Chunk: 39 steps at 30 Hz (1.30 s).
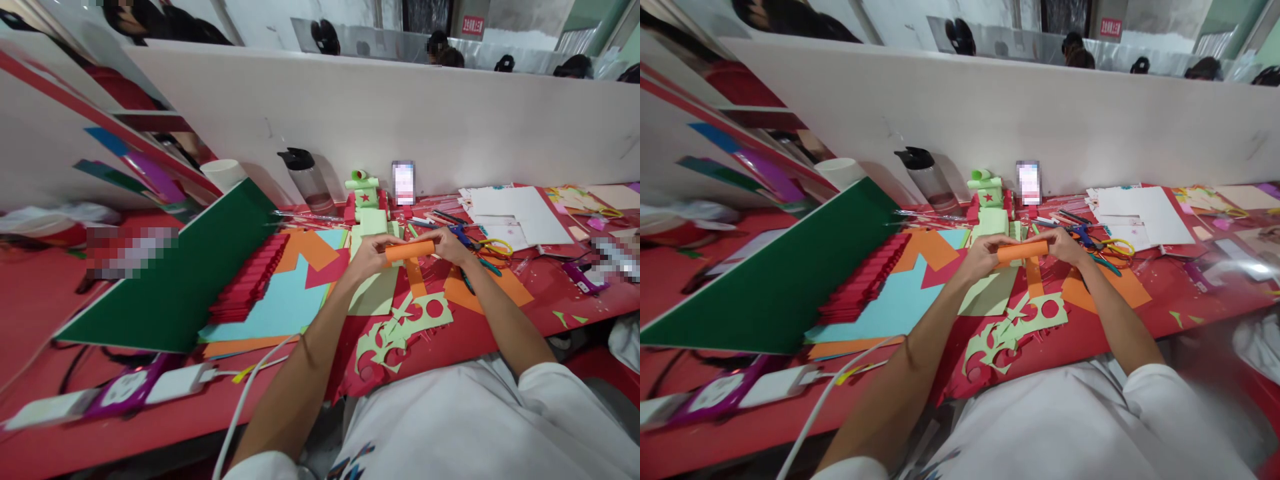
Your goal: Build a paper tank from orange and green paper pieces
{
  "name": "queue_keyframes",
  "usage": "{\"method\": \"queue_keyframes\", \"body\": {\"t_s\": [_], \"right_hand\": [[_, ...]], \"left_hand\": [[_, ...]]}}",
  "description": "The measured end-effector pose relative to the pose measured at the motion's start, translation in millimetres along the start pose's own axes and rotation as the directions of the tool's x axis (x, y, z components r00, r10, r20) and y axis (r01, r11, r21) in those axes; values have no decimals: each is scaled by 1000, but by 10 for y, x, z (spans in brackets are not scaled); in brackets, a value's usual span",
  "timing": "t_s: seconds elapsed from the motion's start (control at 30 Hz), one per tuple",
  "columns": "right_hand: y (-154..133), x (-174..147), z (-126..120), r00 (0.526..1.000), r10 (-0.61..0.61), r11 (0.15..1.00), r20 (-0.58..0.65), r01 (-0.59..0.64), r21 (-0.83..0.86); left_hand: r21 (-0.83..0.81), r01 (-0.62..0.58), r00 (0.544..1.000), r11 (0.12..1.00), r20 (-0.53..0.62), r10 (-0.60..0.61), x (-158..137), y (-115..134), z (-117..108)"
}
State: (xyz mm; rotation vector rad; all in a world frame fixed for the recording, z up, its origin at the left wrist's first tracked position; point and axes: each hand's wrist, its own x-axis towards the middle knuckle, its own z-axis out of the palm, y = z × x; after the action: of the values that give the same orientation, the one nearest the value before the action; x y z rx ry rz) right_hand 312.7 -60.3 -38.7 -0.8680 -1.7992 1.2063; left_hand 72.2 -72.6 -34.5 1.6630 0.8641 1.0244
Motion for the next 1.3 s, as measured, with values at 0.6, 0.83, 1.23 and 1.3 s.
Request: {"method": "queue_keyframes", "body": {"t_s": [0.6, 0.83, 1.23, 1.3], "right_hand": [[-38, -16, 7, 994, -102, 995, -25, 102, -14], [4, -22, -16, 995, -98, 995, -27, 97, -22], [62, 24, -39, 980, -155, 985, -120, 163, 55], [54, 11, -51, 981, -147, 987, -127, 154, 54]], "left_hand": [[-48, -117, 992, 992, 31, 118, 14, 13, -7], [-40, -153, 987, 987, 35, 154, 32, -11, -10], [-34, -157, 988, 987, -10, 156, 25, -4, -21], [-40, -156, 987, 987, -30, 155, 23, 8, -23]]}}
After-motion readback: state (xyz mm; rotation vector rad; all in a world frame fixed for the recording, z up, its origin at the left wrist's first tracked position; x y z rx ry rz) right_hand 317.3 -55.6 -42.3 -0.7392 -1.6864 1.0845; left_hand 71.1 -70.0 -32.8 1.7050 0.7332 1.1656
